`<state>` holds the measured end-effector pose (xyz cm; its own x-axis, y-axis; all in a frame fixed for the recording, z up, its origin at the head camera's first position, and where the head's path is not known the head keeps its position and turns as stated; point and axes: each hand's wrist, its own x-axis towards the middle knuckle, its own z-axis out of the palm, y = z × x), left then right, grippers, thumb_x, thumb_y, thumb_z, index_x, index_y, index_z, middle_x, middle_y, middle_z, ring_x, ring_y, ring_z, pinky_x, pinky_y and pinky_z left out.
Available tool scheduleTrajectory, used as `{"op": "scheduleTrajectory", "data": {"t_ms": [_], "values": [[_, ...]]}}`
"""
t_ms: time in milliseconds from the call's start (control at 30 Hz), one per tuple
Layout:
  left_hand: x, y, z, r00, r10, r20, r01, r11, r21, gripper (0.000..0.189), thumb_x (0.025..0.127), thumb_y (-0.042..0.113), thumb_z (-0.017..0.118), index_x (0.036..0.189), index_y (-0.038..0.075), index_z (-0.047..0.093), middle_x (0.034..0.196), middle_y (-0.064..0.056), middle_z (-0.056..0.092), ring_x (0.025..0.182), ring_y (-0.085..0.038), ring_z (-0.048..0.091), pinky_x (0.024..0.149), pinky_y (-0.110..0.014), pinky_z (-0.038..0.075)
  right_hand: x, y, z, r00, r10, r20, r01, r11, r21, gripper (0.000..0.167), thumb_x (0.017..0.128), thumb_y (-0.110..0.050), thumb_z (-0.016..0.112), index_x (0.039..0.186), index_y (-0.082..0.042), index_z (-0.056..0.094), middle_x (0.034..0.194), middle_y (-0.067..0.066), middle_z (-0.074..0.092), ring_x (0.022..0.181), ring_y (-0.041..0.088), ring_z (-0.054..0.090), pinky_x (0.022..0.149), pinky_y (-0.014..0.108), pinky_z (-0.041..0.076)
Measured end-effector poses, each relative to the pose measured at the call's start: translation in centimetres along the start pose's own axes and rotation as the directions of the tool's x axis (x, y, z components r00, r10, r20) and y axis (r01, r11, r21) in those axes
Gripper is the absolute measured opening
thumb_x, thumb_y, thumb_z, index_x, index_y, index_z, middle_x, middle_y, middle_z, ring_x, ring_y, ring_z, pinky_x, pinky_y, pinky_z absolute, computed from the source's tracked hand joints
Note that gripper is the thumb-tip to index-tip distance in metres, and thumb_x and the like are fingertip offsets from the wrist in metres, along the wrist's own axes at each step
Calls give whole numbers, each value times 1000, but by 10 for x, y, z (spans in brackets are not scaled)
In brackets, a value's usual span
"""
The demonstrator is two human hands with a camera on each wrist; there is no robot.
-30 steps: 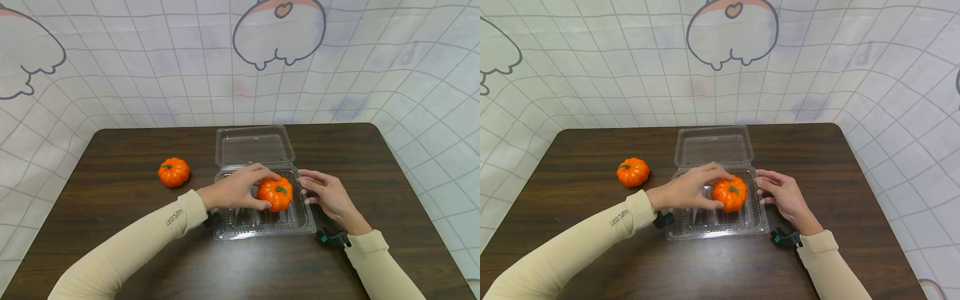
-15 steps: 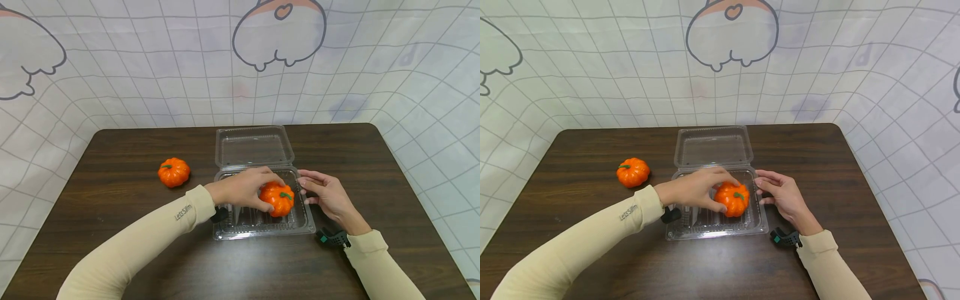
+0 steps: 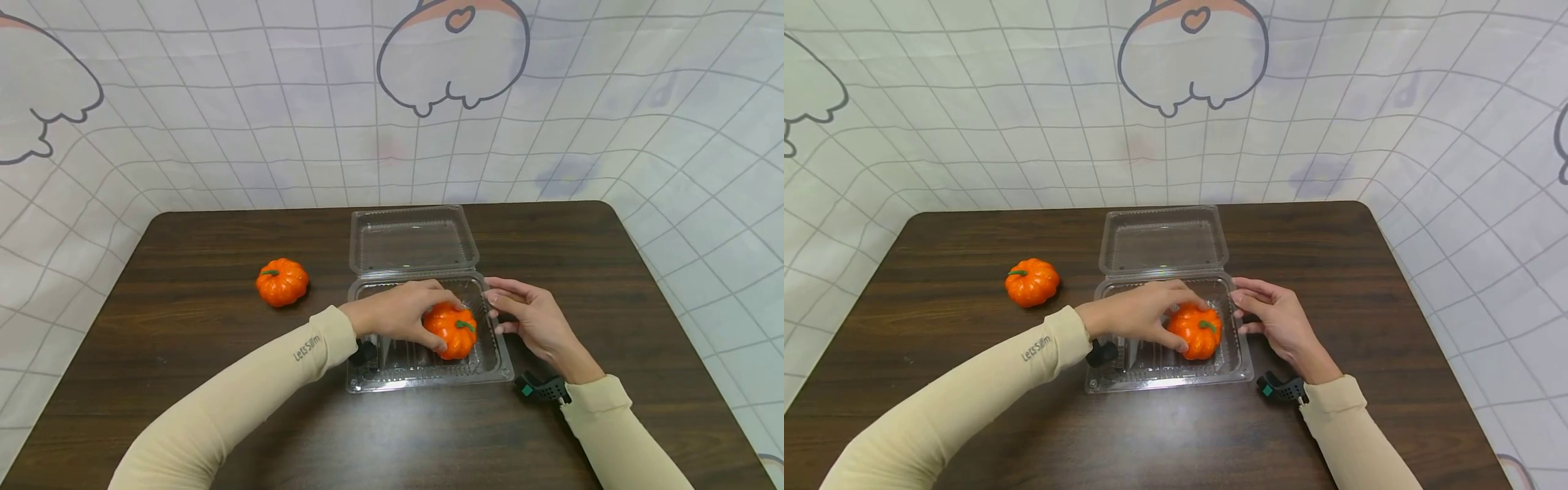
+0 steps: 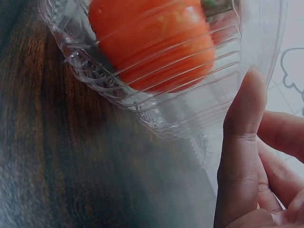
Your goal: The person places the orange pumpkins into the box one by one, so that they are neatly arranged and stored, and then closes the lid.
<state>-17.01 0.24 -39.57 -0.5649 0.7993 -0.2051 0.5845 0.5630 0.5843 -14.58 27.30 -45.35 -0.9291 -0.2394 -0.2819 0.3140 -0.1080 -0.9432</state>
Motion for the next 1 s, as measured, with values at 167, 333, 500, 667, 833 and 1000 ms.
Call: {"op": "scheduleTrajectory", "data": {"t_ms": [167, 333, 500, 667, 833, 1000], "values": [[2, 0, 4, 1000, -7, -5, 7, 1000, -22, 66, 88, 33, 82, 146, 23, 54, 136, -3, 59, 117, -16, 59, 103, -30, 54, 0, 0, -1, 1000, -4, 2, 4, 1000, 0, 47, 99, -16, 70, 143, -5, 56, 108, -6, 76, 77, 8, 69, 63, 24, 63], [4, -2, 6, 1000, -7, -3, 7, 999, -34, 69, 88, 33, 83, 148, 22, 51, 139, -4, 58, 120, -18, 59, 105, -32, 54, -1, 1, -1, 1000, -2, 1, 2, 1000, 2, 46, 99, -17, 70, 142, -5, 57, 108, -5, 76, 77, 8, 69, 63, 24, 63], [4, -4, 7, 999, -36, -3, 36, 998, -43, 69, 88, 33, 83, 148, 23, 51, 144, -3, 54, 124, -18, 56, 108, -33, 52, 0, 2, 0, 1000, -1, 1, 1, 1000, 0, 47, 100, -17, 69, 143, -4, 56, 108, -5, 77, 77, 8, 70, 63, 24, 64], [3, -4, 6, 999, -38, -8, 38, 998, -53, 69, 88, 32, 83, 148, 22, 51, 146, -4, 52, 125, -19, 56, 110, -35, 52, -1, 0, 0, 1000, 5, -5, -5, 1000, -11, 49, 100, -17, 70, 144, -3, 55, 108, -5, 77, 77, 8, 70, 63, 24, 64], [0, -4, 2, 999, -27, -23, 26, 998, -51, 69, 89, 33, 82, 149, 20, 50, 148, -4, 53, 130, -20, 57, 112, -36, 51, -1, 0, 1, 1000, -1, -12, 0, 1000, -15, 49, 100, -17, 69, 144, -3, 54, 107, -5, 77, 76, 8, 70, 63, 24, 63], [-3, -6, 1, 1000, -23, -19, 21, 994, -107, 70, 91, 30, 81, 151, 17, 48, 152, -5, 50, 136, -21, 56, 110, -36, 54, -1, 1, 0, 1000, 2, -18, -2, 1000, -24, 50, 100, -18, 70, 144, -3, 54, 107, -5, 77, 76, 8, 69, 64, 24, 64]]}}
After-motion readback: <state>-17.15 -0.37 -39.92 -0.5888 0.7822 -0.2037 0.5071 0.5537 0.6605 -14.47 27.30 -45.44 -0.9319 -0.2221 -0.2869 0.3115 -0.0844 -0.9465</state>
